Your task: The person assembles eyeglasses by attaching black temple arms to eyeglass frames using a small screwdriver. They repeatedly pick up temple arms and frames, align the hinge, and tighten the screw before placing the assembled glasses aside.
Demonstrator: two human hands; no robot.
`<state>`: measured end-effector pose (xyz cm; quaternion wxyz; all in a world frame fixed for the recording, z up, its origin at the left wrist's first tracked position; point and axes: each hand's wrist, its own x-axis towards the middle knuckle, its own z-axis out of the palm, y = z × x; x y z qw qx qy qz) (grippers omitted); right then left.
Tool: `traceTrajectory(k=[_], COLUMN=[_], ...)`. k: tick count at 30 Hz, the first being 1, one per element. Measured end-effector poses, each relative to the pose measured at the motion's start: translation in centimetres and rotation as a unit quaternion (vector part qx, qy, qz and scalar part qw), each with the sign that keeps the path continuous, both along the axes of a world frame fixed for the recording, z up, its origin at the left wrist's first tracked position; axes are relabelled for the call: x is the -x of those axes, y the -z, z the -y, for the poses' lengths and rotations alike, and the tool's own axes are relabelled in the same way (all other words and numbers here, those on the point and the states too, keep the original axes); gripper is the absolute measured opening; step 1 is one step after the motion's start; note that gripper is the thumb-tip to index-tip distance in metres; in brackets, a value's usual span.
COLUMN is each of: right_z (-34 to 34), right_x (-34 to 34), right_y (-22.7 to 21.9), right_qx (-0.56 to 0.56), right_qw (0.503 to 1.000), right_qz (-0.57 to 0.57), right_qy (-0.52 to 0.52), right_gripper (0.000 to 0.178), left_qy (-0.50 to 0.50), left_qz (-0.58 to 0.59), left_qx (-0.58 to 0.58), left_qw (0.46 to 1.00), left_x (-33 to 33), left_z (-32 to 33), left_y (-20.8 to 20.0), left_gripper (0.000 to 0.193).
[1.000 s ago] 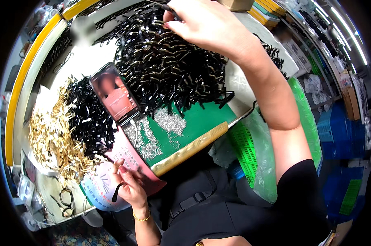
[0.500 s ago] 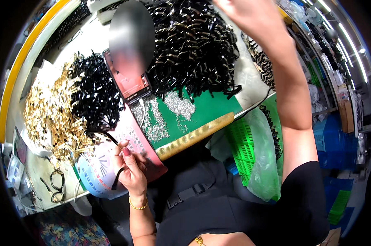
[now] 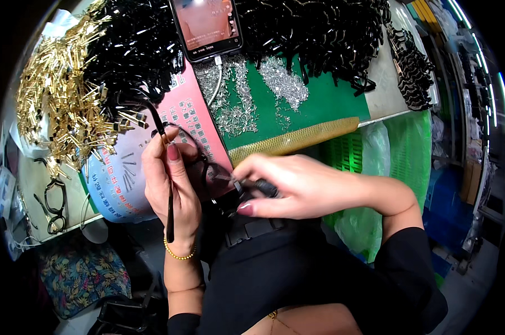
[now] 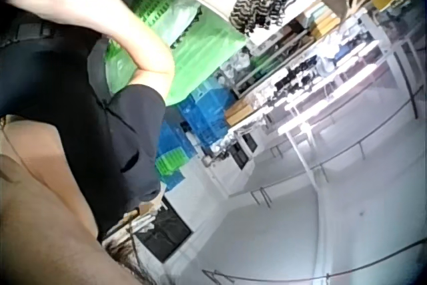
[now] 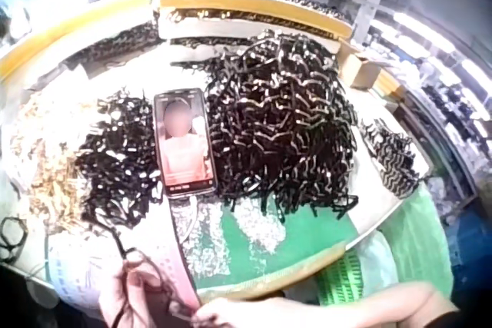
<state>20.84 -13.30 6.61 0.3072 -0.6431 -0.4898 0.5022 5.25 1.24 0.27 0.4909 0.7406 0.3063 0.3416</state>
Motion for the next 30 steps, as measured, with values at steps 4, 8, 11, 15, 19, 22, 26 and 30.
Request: traceTrajectory(k=[4, 8, 11, 15, 19, 22, 26, 30], right_z=[2.0, 1.8, 2.0, 1.6, 1.2, 1.4, 1.4, 1.6], right_x=[-2.4, -3.7, -3.8, -4.2, -4.8, -5.1, -5.1, -5.5], right_y=[-1.1, -1.5, -1.1, -0.6, -0.6, -0.2, 0.0, 0.0], right_qx=[-0.047, -0.015, -0.013, -0.022, -0.031, -0.036, -0.005, -0.017], right_qw=[0.931, 0.882, 0.883, 0.857, 0.865, 0.864, 0.877, 0.878], right_qz=[0.362, 0.470, 0.469, 0.515, 0.500, 0.502, 0.480, 0.479], right_qy=[0.013, -0.024, -0.024, -0.006, -0.004, -0.008, 0.009, -0.007], right_gripper=[0.034, 0.040, 0.046, 0.051, 0.053, 0.052, 0.042, 0.043], left_qy=[0.058, 0.043, 0.057, 0.279, 0.303, 0.258, 0.184, -0.011], left_qz=[-0.081, 0.002, 0.038, -0.050, -0.128, -0.132, -0.028, 0.097], left_qx=[-0.118, 0.036, 0.055, -0.173, -0.237, -0.289, -0.084, 0.017], left_qw=[0.988, 0.998, 0.996, 0.943, 0.914, 0.913, 0.979, 0.995], left_x=[-1.3, -1.8, -0.7, -1.6, -3.7, -4.2, -3.4, -2.0], left_z=[-1.3, -0.7, -1.4, -1.8, -1.2, -1.8, -1.4, -2.1], left_y=[0.1, -0.1, -0.4, -2.0, -2.7, -1.5, -1.2, -0.7], left_gripper=[0.020, 0.025, 0.026, 0.012, 0.022, 0.022, 0.014, 0.022])
